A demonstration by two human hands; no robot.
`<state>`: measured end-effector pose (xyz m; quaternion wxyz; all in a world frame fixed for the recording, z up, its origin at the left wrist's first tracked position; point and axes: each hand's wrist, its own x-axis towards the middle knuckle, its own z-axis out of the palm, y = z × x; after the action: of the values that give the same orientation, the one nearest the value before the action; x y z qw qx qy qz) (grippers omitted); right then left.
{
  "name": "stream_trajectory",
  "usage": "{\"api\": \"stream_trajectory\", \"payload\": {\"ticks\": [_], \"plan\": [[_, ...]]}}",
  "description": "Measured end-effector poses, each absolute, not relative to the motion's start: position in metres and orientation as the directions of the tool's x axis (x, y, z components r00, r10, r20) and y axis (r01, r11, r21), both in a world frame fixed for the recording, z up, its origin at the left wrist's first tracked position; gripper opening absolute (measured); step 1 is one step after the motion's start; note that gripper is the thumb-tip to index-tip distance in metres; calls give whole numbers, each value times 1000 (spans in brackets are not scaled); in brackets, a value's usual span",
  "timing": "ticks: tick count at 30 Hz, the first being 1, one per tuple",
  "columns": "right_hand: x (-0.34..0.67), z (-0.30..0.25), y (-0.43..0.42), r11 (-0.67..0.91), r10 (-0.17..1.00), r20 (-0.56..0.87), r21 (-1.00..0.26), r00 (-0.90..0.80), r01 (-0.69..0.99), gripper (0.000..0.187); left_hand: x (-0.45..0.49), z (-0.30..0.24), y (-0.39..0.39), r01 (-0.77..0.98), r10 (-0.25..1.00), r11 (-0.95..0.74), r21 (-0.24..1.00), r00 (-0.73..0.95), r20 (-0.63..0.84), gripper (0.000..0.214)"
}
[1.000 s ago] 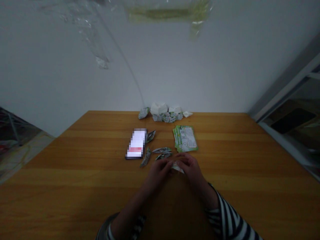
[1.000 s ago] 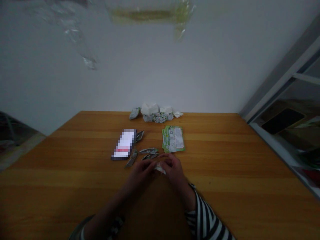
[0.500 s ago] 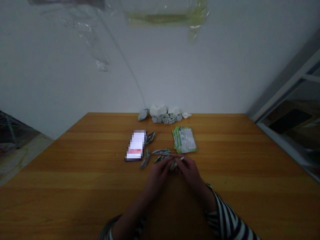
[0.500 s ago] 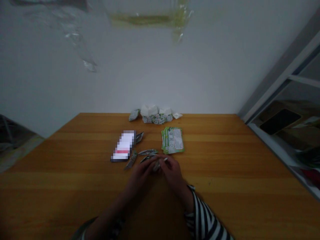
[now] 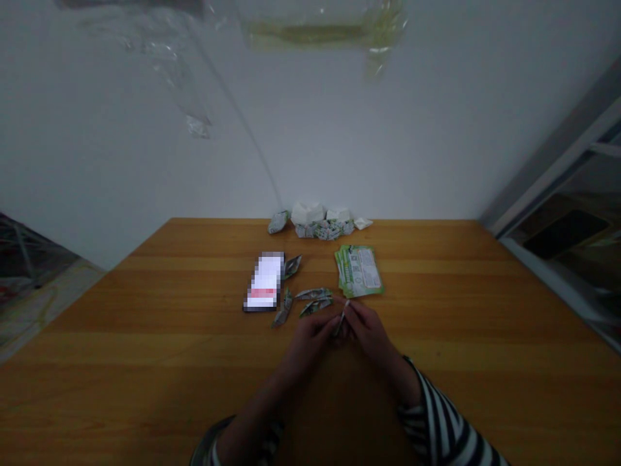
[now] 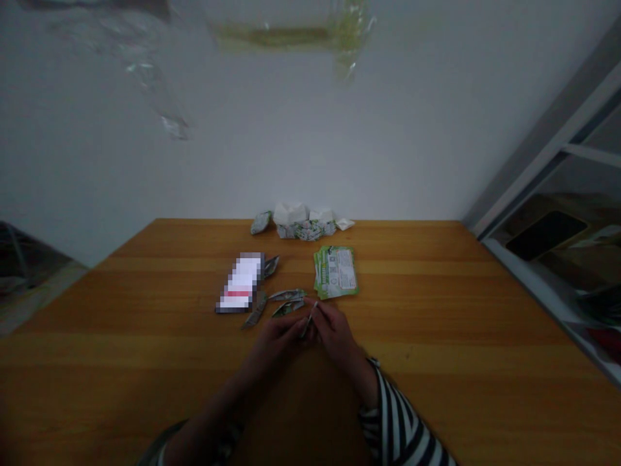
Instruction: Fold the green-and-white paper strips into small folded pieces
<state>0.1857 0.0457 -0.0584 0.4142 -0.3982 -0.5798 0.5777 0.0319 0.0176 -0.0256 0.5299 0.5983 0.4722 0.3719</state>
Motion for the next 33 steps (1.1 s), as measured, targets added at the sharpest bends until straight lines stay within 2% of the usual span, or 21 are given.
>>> {"api": "stream_trajectory", "payload": {"ticks": [4, 11, 15, 18, 21, 23, 26, 28, 31, 33], "plan": [[186, -56, 45, -5, 944, 3, -1000, -329, -23, 53, 33, -27, 16, 140, 954, -2, 990, 297, -40, 36], [187, -57, 46, 88, 951, 69, -995, -301, 50, 45, 33, -27, 16, 189, 958, -4, 982, 282, -51, 36], [188, -58, 43, 281, 914, 200, -940, -353, 193, 40, 33, -33, 13, 251, 964, -111, 961, 263, 43, 20], [187, -57, 38, 396, 878, 231, -843, -419, 364, 49, 34, -37, 11, 291, 971, -134, 947, 227, 67, 34], [187, -56, 34, 477, 858, 265, -730, -441, 490, 56, 34, -37, 11, 354, 987, -86, 931, 160, 30, 29], [189, -54, 34, 509, 842, 286, -704, -458, 496, 59, 31, -34, 13, 429, 995, -102, 898, 52, 88, 24], [195, -51, 38, 482, 848, 280, -761, -450, 435, 59, 24, -29, 17, 491, 970, -194, 849, -32, 240, 15], [199, -49, 41, 436, 868, 277, -824, -413, 363, 58, 20, -28, 20, 422, 981, -184, 888, 29, 189, 18], [202, -49, 45, 379, 899, 295, -894, -325, 238, 48, 18, -31, 20, 221, 993, 26, 975, 107, -51, 29], [202, -50, 47, 341, 915, 284, -923, -286, 175, 36, 19, -33, 19, 70, 973, 143, 987, 173, -153, 32]]}}
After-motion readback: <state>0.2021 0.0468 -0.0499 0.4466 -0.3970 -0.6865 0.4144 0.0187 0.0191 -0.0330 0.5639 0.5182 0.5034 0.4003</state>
